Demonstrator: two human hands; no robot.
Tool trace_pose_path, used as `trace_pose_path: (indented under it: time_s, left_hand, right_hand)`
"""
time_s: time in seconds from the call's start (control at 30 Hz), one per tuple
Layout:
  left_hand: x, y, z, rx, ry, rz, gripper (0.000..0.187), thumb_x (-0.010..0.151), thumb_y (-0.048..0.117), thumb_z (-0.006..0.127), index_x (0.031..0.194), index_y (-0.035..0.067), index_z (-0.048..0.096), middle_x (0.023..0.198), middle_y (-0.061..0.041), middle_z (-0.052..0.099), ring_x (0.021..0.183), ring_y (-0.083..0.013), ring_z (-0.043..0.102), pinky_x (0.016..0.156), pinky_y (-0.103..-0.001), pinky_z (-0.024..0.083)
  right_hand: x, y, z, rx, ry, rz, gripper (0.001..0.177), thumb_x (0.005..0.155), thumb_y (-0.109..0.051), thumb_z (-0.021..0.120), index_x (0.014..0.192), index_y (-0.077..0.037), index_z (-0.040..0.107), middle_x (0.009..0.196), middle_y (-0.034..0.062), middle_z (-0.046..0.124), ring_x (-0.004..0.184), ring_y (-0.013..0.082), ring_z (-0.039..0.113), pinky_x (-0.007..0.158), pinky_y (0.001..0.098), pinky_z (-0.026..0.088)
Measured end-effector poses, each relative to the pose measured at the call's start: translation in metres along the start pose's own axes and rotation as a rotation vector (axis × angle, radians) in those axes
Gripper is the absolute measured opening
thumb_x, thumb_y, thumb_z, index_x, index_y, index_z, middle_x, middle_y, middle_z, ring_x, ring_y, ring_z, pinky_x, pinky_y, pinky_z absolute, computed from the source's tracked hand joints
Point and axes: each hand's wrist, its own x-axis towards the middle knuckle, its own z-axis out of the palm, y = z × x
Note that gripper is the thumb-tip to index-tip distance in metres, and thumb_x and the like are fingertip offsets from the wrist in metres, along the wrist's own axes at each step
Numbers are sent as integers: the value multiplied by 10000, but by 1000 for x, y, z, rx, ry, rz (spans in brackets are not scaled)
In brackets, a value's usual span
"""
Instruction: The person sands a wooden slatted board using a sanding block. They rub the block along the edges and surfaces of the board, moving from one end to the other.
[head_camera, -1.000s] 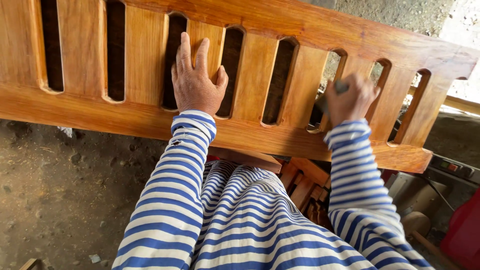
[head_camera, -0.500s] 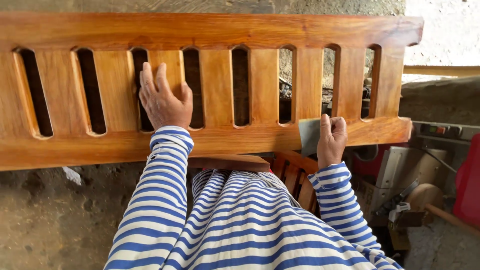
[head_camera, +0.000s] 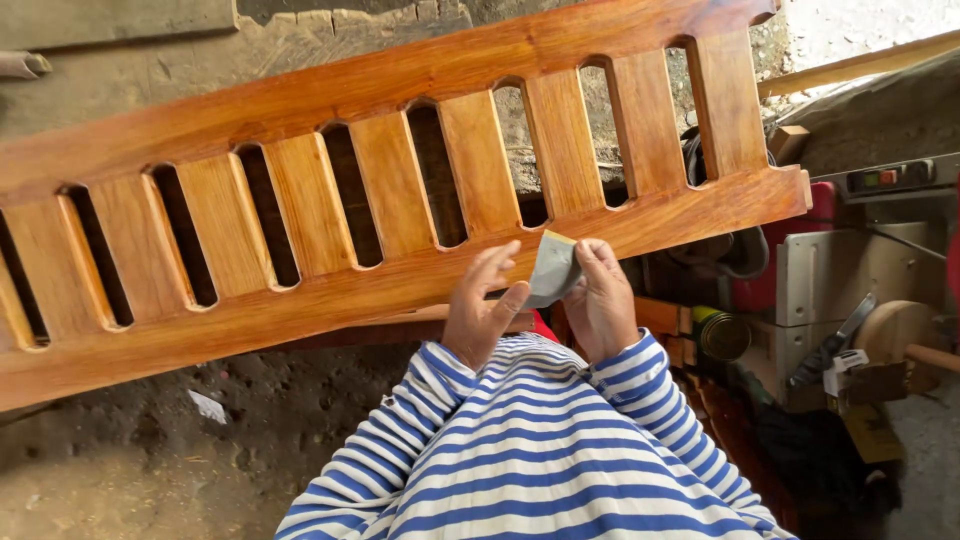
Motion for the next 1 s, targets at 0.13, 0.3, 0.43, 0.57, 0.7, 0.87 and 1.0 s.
trace_pose_path:
  time_s: [0.13,0.3,0.43,0.57,0.7,0.87,1.0]
  left_hand:
    - [9,-4,19,-158,-87,-174,579,921,391,737,1401,94,613,1394,-153,605,1200,-281,629,957,-397,562]
    - [19,-1,32,-548,41,-493,267,1013,244,644,1208,87,734,1054,-73,767,965,-151,734,843,-342,630]
    - [29,4,34,-662,73,-607,224,999,271,649,1108,110,759,997,-117,784,908,-224,770,765,-364,647]
    - [40,-11,31,-508,110,-556,207,999,261,657,1075,103,767,966,-84,777,915,-169,748,807,-356,632]
    - [43,-21,28,-331,149,-462,166,1007,206,666,1073,107,783,990,-17,745,968,-67,637,905,-313,593]
    - [42,14,29,-344,128,-443,235,996,183,663,1194,84,743,1089,-29,742,1037,-63,618,992,-315,544]
    - [41,32,28,-330,57,-305,412,967,151,673,1365,50,638,1258,-86,669,1195,-140,552,1068,-360,475]
  right_hand:
    - [-7,8,8,92,-4,40,130,1037,-231,611,999,-117,561,927,77,746,822,168,738,725,280,602]
    - [0,-1,-3,136,-39,20,143,1028,-218,632,973,-102,569,867,105,731,768,191,756,689,296,627]
    - [-6,-16,-1,145,-60,43,138,1017,-206,640,983,-80,593,895,144,739,787,220,763,696,330,636]
    - [3,-19,-10,136,-163,127,198,1035,-318,592,1060,-130,648,975,100,755,835,199,763,733,335,633]
    - [-3,-33,-1,44,-226,108,204,1020,-287,612,1104,-105,647,954,77,758,799,156,756,708,317,633]
    - [-3,-36,17,47,-194,134,121,968,-149,684,1048,-72,637,892,38,734,756,141,757,682,292,636]
    - [11,-18,15,183,-214,225,109,982,-154,660,1050,-78,623,946,56,749,771,166,771,706,305,643]
